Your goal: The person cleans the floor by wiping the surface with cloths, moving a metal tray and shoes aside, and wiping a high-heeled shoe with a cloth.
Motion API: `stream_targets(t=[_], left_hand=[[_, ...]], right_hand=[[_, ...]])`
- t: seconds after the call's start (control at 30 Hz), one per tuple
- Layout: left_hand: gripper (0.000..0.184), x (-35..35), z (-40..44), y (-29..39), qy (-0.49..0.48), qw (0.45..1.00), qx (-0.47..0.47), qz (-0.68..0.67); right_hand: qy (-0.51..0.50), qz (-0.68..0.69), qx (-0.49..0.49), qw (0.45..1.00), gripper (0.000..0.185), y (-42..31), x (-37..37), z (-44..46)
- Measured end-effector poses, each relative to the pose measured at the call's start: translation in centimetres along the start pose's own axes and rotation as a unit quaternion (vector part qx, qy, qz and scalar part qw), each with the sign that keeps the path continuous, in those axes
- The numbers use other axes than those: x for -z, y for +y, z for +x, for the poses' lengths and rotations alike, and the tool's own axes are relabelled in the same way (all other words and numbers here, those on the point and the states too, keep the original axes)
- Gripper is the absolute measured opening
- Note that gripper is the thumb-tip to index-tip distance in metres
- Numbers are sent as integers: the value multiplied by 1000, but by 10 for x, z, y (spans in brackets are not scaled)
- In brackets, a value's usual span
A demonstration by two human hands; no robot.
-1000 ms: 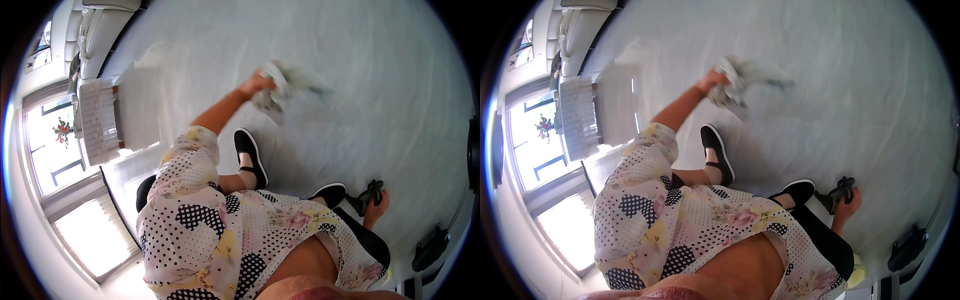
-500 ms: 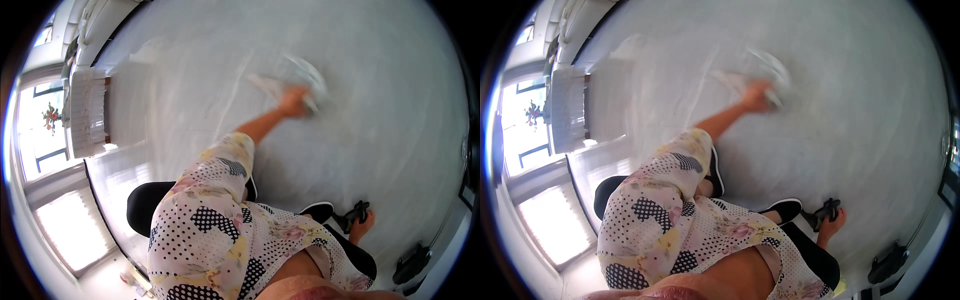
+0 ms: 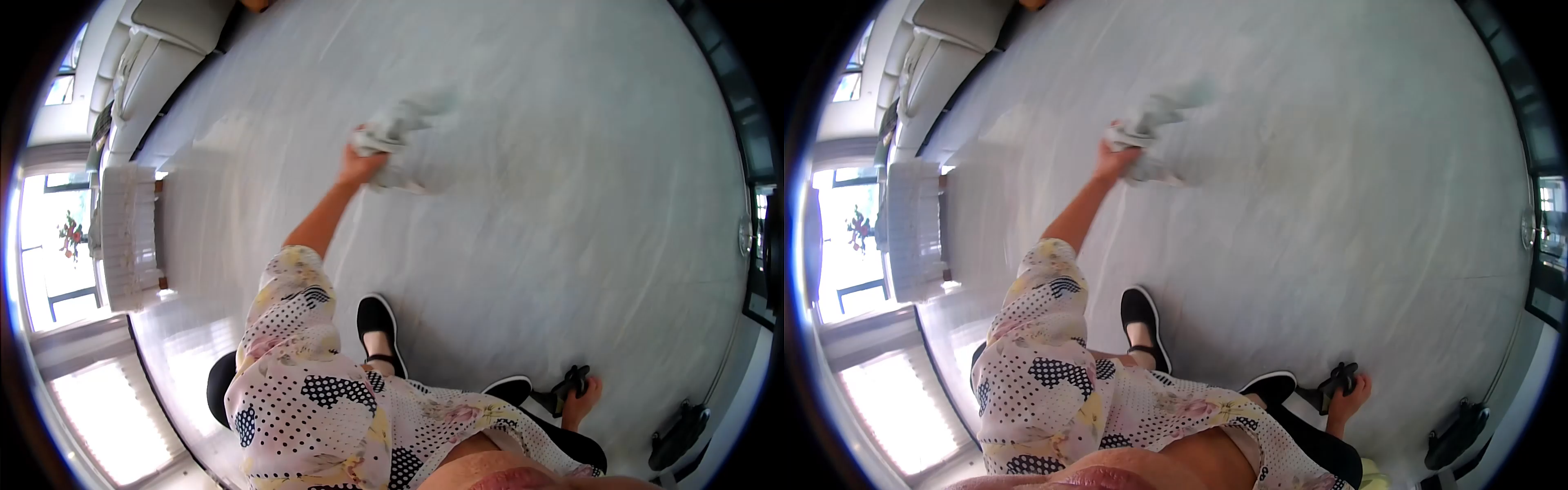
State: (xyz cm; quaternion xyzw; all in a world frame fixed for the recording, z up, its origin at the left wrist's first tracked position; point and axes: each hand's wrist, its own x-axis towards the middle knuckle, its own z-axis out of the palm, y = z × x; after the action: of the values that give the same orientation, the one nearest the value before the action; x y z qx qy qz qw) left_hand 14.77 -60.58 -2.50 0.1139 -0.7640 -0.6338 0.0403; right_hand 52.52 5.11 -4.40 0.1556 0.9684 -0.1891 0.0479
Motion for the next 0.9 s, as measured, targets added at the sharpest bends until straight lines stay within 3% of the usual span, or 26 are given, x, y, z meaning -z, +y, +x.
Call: stream_targets(t=[0.03, 0.1, 0.17, 0.23, 0.3, 0.33, 0.37, 0.4, 0.47, 0.5, 0.57, 0.6, 0.63, 0.7, 0.73, 0.77, 0.8, 0.83, 0.87, 0.9], left_hand=[[52, 29, 11, -14, 65, 997, -18, -46], [52, 80, 33, -42, 179, 984, 4, -15], [56, 98, 59, -65, 343, 924, 110, 126], [61, 94, 105, -89, 288, 874, 45, 390], [62, 33, 152, -66, 244, 921, -9, 305], [64, -13, 177, -57, 216, 926, 54, 305], [57, -60, 185, -39, 98, 960, 59, 256], [48, -122, 177, -2, 25, 945, 67, 321], [44, -235, 126, 24, -166, 928, -61, 329], [51, -286, 83, 11, -222, 914, -196, 277], [55, -379, -16, -24, -397, 864, -263, 164], [54, -402, -66, -17, -511, 826, -207, 118], [55, -401, -103, 3, -598, 788, -145, -9], [56, -377, -154, 40, -611, 782, -88, -84], [60, -357, -162, 46, -610, 771, 13, -183], [45, -327, -160, 61, -585, 772, 104, -226], [39, -310, -150, 23, -534, 795, 209, -201], [32, -294, -140, -14, -463, 808, 312, -187], [31, -256, -108, -1, -458, 789, 276, -301], [33, -244, -95, 27, -390, 833, 230, -319]], right_hand=[[-5, -2, -2, 1000, 41, -1, -1, 0], [-13, 3, -18, 1000, 41, -8, 4, 1], [-24, 7, -32, 999, 42, -6, 6, 0], [-35, 8, -47, 998, 43, -1, 12, -8], [-27, 25, -71, 997, 45, -3, 21, -15], [-25, 35, -82, 996, 45, -3, 26, -22], [-11, 46, -97, 994, 46, 1, 29, -26], [3, 61, -110, 992, 47, 5, 27, -26], [23, 77, -124, 989, 48, 13, 24, -18], [30, 75, -129, 988, 48, 8, 27, -8], [40, 73, -115, 990, 48, 4, 26, 18], [45, 71, -99, 991, 48, 12, 20, 26], [51, 66, -89, 993, 48, 21, 19, 32], [35, 57, -40, 997, 47, 48, 19, 25], [31, 58, -49, 997, 47, 51, 17, 19], [18, 101, -72, 992, 48, 42, 19, 12], [12, 129, -120, 984, 47, 36, 12, 5], [32, 130, -96, 986, 44, 28, 6, -1], [52, 120, -93, 987, 43, 21, 2, -1], [71, 111, -79, 988, 41, 15, 1, 0]])
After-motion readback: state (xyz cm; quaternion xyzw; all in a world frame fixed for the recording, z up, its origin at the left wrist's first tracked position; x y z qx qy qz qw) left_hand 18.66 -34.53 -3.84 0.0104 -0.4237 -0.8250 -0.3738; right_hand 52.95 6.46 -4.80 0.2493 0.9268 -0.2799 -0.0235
